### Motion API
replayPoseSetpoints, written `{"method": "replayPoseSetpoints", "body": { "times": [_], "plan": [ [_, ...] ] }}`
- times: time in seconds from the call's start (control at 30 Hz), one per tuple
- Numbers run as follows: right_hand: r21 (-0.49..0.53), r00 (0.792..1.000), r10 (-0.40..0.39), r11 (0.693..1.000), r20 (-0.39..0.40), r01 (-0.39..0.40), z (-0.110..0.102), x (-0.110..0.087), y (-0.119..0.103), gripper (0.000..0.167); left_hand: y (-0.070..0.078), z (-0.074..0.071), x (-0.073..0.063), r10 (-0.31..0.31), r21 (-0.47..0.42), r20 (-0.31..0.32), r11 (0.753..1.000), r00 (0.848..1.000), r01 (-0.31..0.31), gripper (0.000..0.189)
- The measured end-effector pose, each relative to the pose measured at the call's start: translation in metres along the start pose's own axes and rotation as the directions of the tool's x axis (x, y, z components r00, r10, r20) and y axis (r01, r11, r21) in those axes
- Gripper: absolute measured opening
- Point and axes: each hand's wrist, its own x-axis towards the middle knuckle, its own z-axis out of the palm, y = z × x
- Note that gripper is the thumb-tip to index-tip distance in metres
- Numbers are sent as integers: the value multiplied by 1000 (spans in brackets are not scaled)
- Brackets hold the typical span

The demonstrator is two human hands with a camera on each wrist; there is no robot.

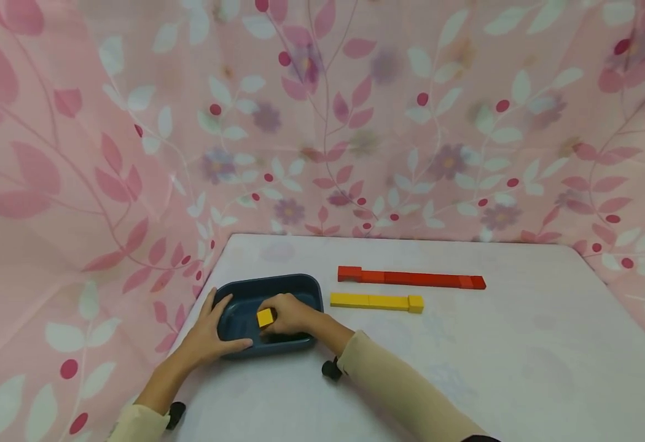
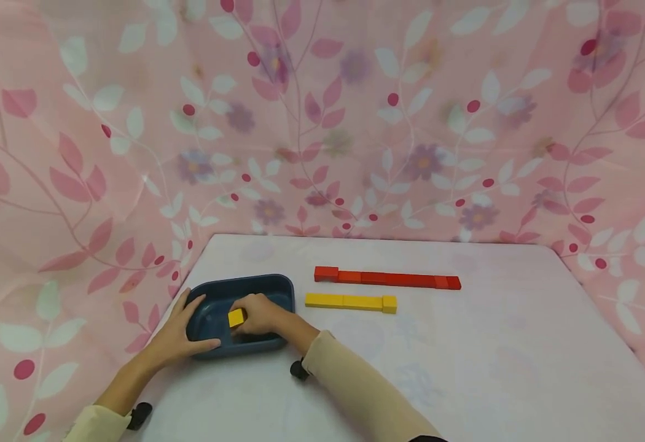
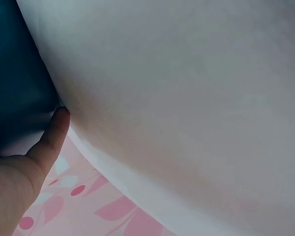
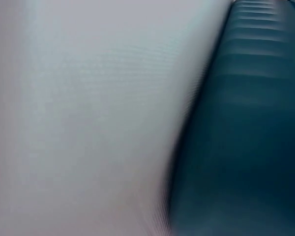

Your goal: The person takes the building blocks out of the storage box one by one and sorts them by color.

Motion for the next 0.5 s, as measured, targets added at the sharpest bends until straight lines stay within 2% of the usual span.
{"method": "replayPoseSetpoints", "body": {
  "times": [0.27,0.4,0.5],
  "plan": [
    [97,984,-47,993,-172,65,-7,-9,0,43,2,1,0,-17,-10,1,1000,1000,17,117],
    [116,977,-31,992,-211,57,-16,-22,-7,44,2,1,-2,-27,-3,10,1000,1000,27,117],
    [93,975,-30,994,-219,51,-29,-33,-14,46,3,-2,-1,-28,3,11,1000,1000,28,117]
  ]
}}
